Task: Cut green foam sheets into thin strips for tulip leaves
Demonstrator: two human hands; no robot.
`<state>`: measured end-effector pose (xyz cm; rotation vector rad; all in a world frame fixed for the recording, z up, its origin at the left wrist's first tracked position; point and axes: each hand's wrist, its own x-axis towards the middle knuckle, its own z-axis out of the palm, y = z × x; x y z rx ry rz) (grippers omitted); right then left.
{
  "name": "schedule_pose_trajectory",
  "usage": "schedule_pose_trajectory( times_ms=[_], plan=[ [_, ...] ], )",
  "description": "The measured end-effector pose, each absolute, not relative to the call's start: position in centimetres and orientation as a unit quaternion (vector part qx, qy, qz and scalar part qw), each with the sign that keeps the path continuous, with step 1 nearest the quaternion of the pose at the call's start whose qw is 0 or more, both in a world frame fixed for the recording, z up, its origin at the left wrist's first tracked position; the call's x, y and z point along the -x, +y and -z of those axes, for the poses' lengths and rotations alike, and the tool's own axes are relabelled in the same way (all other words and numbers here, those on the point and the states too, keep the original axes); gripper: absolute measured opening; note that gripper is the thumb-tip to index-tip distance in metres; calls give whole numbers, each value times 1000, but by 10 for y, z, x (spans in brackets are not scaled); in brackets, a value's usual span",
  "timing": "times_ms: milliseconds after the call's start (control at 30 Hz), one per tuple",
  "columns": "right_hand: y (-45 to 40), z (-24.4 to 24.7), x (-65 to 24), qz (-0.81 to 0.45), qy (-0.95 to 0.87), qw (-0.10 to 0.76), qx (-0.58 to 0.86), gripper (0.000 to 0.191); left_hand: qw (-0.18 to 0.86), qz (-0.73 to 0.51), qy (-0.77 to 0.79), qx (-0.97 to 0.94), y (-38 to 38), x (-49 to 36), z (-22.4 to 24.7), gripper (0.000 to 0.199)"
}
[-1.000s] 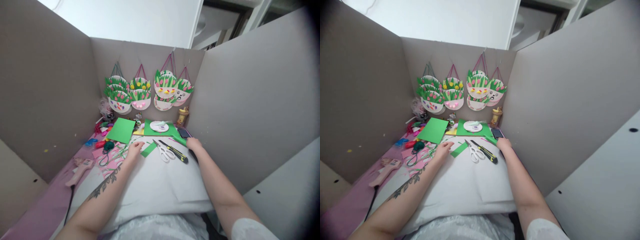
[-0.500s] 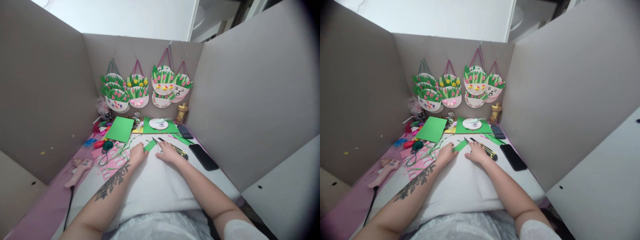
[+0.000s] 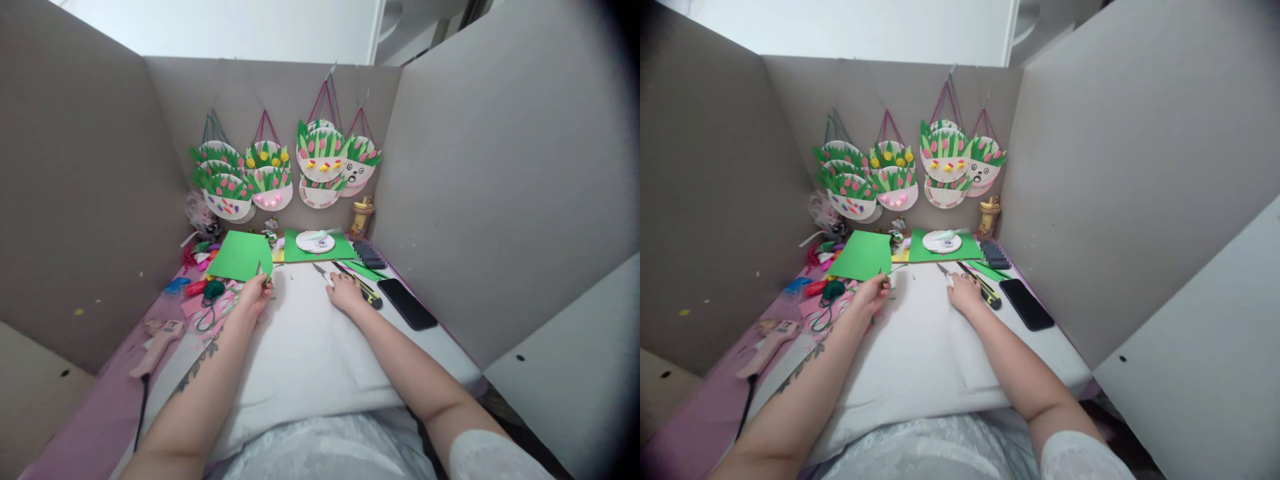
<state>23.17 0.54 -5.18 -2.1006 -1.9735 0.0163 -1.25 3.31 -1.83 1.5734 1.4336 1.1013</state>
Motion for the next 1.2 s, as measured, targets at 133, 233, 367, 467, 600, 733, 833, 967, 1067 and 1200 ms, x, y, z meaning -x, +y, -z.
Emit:
schedule_pose_trajectory(
  times_ms=[133,233,367,467,600,733,833,967,1067,1200],
  plan=[
    [7,52,-230,3,-659,140,739,42,388,-420,526,-630,25,8,24,21],
    [7,50,-231,17,-647,156,746,46,373,-391,509,-670,18,2,33,18],
    [1,47,-231,42,-716,251,650,45,334,-369,506,-705,18,0,42,8],
    [-6,47,-223,14,-827,273,492,36,311,-360,512,-715,24,0,45,14],
    [-11,48,-208,37,-873,237,424,27,292,-343,520,-726,29,1,45,25],
    [-10,47,-202,78,-872,214,433,20,274,-314,519,-746,28,2,45,30],
    [-8,48,-202,80,-877,184,437,22,248,-289,517,-766,26,2,44,30],
    [-5,52,-198,63,-874,143,461,21,172,-284,514,-791,19,1,38,25],
    [-2,55,-195,52,-871,135,470,20,126,-261,484,-826,11,0,34,20],
    [0,54,-191,39,-867,131,479,20,105,-199,449,-865,5,-4,34,10]
  ],
)
